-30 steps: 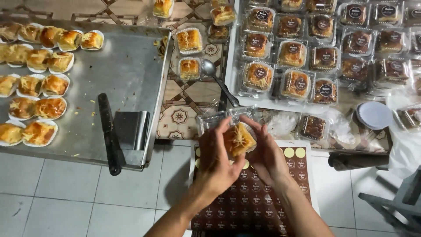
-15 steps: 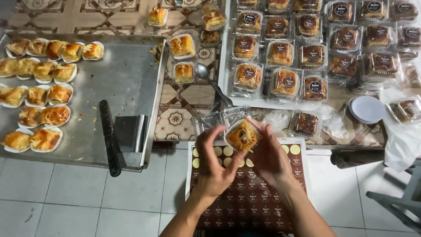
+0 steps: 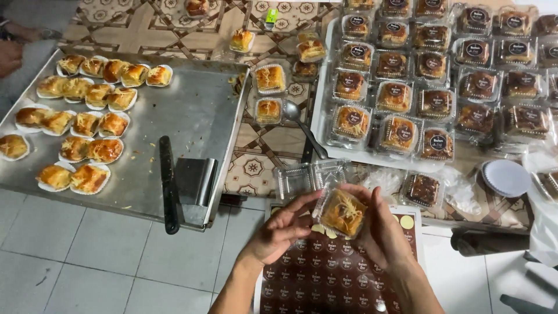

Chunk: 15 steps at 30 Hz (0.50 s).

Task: Peeling stickers from a sheet and applying them to the lids of plastic bread containers in a bakery.

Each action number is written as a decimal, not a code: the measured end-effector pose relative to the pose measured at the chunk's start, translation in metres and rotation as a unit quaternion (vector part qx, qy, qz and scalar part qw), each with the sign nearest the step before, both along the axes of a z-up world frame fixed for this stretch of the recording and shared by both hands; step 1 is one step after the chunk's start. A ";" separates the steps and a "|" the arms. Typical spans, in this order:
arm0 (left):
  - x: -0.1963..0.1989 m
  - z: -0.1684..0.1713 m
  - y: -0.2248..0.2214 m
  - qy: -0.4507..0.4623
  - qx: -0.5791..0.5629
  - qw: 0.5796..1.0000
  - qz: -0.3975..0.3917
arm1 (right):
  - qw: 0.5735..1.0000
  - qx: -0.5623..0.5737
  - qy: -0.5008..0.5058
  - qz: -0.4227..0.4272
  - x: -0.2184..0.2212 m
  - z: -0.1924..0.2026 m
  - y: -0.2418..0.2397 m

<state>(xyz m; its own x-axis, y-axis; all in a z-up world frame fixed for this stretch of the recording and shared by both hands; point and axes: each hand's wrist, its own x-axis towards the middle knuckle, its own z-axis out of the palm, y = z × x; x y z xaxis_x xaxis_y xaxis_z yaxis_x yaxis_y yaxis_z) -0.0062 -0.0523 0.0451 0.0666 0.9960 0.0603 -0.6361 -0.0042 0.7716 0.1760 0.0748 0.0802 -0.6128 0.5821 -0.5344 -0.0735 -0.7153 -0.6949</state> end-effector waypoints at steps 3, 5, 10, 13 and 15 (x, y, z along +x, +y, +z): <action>-0.002 -0.020 0.001 -0.131 -0.088 0.988 0.005 | 0.996 -0.036 -0.084 0.016 -0.007 0.028 -0.001; -0.001 -0.024 0.001 -0.192 -0.172 0.964 0.063 | 0.985 0.010 -0.145 0.093 -0.005 0.016 0.003; 0.010 -0.048 0.010 -0.158 -0.172 0.972 0.009 | 0.958 0.138 -0.140 0.209 -0.009 0.004 0.010; -0.001 -0.032 0.012 -0.236 -0.211 0.948 0.020 | 0.953 0.181 -0.119 0.210 -0.016 0.011 0.014; -0.013 -0.019 0.016 -0.250 -0.220 0.942 0.045 | 0.952 0.206 -0.097 0.205 -0.022 0.010 0.017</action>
